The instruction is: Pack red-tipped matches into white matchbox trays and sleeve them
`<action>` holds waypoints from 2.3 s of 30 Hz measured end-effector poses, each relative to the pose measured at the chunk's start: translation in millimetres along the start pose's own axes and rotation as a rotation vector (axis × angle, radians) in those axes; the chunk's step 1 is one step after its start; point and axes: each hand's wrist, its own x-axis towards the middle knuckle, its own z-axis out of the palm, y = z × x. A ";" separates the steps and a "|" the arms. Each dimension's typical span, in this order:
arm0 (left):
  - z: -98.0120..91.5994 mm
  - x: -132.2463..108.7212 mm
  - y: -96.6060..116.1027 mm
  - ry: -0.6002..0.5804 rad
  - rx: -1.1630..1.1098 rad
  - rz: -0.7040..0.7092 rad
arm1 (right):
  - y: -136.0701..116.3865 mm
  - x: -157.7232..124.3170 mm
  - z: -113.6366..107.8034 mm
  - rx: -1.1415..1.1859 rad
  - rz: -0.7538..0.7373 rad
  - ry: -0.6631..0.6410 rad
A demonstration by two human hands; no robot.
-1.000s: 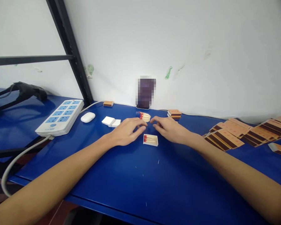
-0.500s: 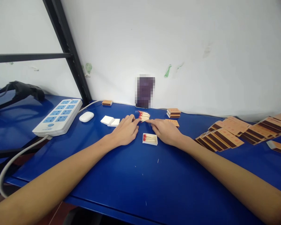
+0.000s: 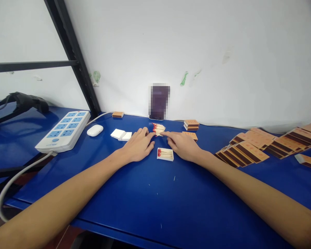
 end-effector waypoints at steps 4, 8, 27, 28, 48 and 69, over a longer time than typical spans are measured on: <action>-1.0 -0.6 1.5 0.008 0.020 -0.012 | 0.9 -1.2 0.5 0.072 -0.004 0.036; -2.4 -1.1 3.0 0.013 0.032 -0.015 | 0.0 -1.2 -0.8 0.117 0.006 0.055; 0.0 -0.7 0.9 0.010 0.020 -0.018 | 1.7 -1.1 0.6 0.181 0.012 0.099; -0.3 -0.7 0.8 0.008 0.020 -0.016 | 2.0 -1.1 0.4 0.183 0.009 0.096; -1.2 -1.1 2.2 -0.002 0.112 -0.128 | -1.2 -1.4 2.3 0.053 0.038 0.042; -0.9 2.0 0.5 -0.027 0.149 -0.090 | -1.2 0.4 3.4 -0.093 0.005 -0.026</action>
